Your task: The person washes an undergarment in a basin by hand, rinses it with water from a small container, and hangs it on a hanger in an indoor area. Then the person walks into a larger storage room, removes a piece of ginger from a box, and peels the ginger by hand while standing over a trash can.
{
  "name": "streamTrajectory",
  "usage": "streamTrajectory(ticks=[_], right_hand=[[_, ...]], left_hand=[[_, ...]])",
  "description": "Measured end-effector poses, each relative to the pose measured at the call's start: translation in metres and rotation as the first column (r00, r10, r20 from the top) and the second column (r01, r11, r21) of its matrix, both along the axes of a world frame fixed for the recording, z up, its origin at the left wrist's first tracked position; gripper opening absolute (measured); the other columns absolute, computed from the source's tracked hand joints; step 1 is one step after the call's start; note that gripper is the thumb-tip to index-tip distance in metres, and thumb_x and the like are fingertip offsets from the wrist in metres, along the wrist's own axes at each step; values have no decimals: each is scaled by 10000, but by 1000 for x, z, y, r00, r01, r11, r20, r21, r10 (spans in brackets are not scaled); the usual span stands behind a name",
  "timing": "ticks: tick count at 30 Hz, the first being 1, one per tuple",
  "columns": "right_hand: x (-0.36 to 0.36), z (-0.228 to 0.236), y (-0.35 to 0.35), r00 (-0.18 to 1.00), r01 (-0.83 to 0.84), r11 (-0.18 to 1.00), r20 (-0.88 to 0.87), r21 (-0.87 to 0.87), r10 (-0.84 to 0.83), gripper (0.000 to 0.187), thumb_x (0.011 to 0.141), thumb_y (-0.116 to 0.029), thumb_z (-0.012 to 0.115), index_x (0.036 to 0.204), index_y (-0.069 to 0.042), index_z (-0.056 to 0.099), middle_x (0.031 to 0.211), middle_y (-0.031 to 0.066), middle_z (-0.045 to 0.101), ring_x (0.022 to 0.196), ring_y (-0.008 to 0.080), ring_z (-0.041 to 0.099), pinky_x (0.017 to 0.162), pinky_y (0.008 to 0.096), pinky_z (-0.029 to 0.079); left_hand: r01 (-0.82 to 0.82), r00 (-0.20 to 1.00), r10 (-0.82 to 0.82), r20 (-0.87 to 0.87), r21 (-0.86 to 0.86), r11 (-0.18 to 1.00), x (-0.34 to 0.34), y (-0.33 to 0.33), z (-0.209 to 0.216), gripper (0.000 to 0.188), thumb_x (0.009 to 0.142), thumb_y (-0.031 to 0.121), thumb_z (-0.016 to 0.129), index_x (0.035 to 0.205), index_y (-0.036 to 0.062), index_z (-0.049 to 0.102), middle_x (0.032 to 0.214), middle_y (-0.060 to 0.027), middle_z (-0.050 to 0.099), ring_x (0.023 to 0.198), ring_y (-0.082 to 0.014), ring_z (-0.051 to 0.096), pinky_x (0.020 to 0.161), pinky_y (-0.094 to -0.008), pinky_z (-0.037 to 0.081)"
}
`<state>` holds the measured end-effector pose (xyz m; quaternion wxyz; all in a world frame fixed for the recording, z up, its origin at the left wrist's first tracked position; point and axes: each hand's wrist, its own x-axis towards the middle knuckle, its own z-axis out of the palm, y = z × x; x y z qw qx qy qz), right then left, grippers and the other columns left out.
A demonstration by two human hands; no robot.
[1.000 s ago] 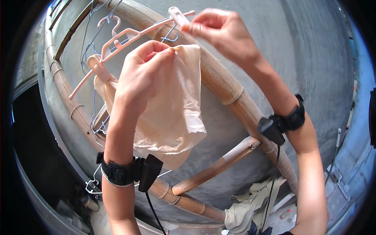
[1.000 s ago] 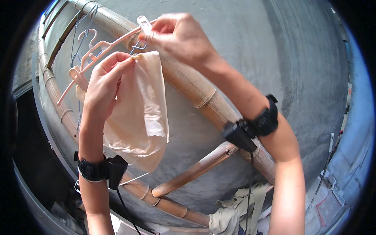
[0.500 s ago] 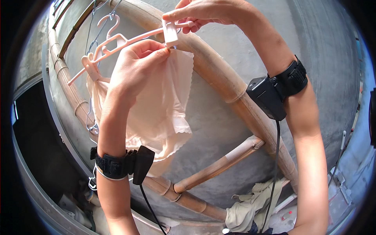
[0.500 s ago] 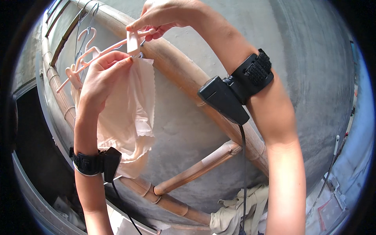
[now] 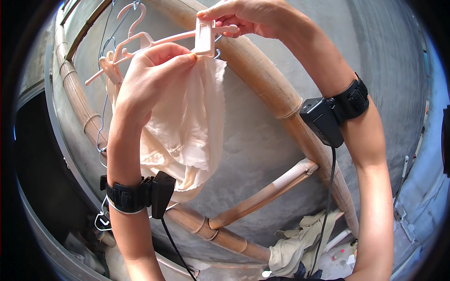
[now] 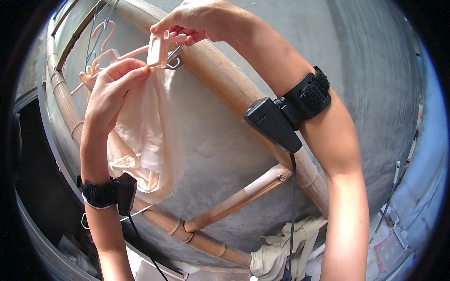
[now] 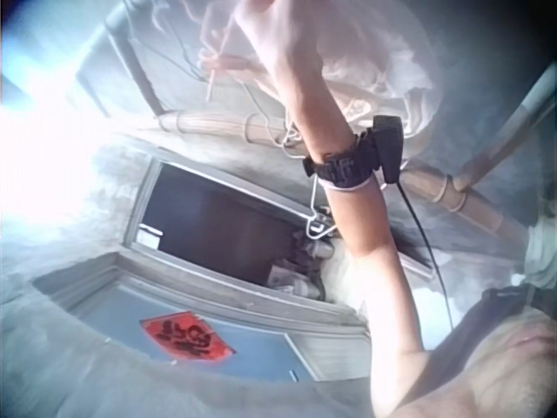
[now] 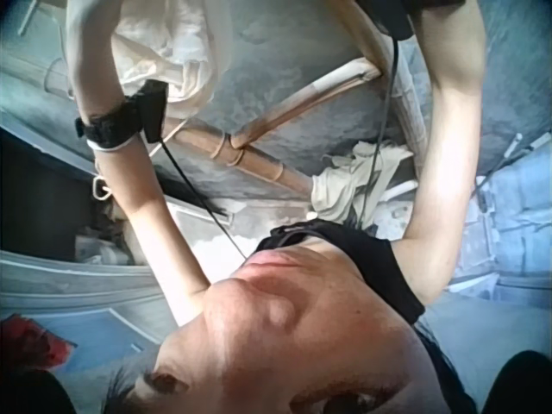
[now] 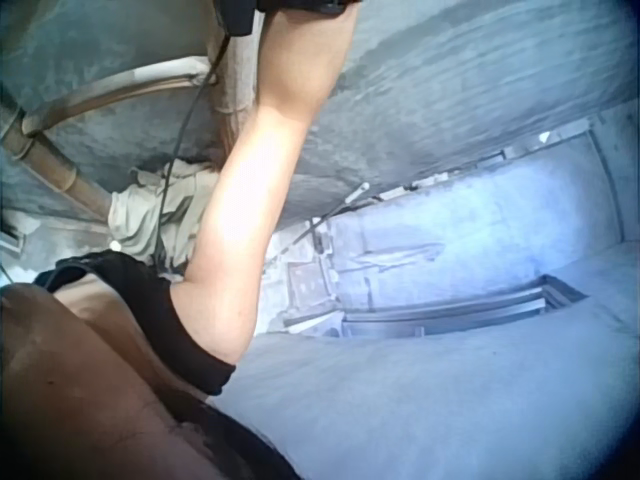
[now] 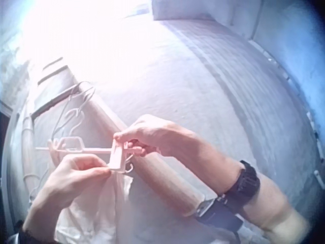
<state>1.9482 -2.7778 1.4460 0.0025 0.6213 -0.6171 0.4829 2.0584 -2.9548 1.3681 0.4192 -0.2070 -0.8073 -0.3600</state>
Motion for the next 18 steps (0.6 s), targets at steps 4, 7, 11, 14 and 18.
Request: streamTrajectory(ticks=[4, 7, 11, 14, 18], right_hand=[[-2, -4, -2, 991, 60, 997, -113, -55, -66, 222, 840, -199, 611, 772, 6, 664, 624, 15, 564, 513, 79, 474, 458, 224, 352], [1, -8, -2, 987, 89, 992, -124, -93, -100, 218, 841, -193, 610, 776, 7, 668, 631, 15, 571, 531, 79, 487, 469, 220, 363], [-1, -10, 1, 976, 121, 988, -171, -93, -136, 239, 846, -213, 602, 765, 1, 670, 625, 8, 564, 547, 75, 489, 482, 216, 371], [7, -7, 3, 961, 127, 991, -242, -39, -132, 280, 845, -270, 597, 775, -11, 678, 632, -4, 562, 554, 72, 487, 492, 212, 375], [21, -13, 0, 862, 323, 937, -369, -132, -348, 318, 840, -360, 585, 813, -65, 700, 627, -26, 559, 558, 64, 479, 504, 210, 377]], left_hand=[[0, 1000, 0, -1, 28, 1000, -5, 2, 0, 189, 826, 176, 609, 903, 7, 643, 803, -22, 616, 725, -65, 567, 650, -183, 444], [26, 1000, -26, -6, 54, 998, -14, 0, 5, 198, 813, 178, 605, 878, -4, 649, 769, -23, 619, 700, -64, 564, 627, -185, 435], [103, 995, -102, -15, 86, 991, -25, -3, 9, 226, 829, 177, 602, 943, -13, 643, 862, -43, 627, 742, -75, 579, 671, -186, 449], [90, 995, -86, -41, 121, 989, -18, -6, 7, 250, 843, 181, 606, 986, -22, 637, 902, -47, 634, 776, -79, 588, 700, -185, 458], [-11, 949, 11, -314, 1, 1000, -12, -15, -7, 233, 817, 153, 608, 928, -48, 645, 780, -38, 642, 702, -83, 591, 650, -193, 469]])
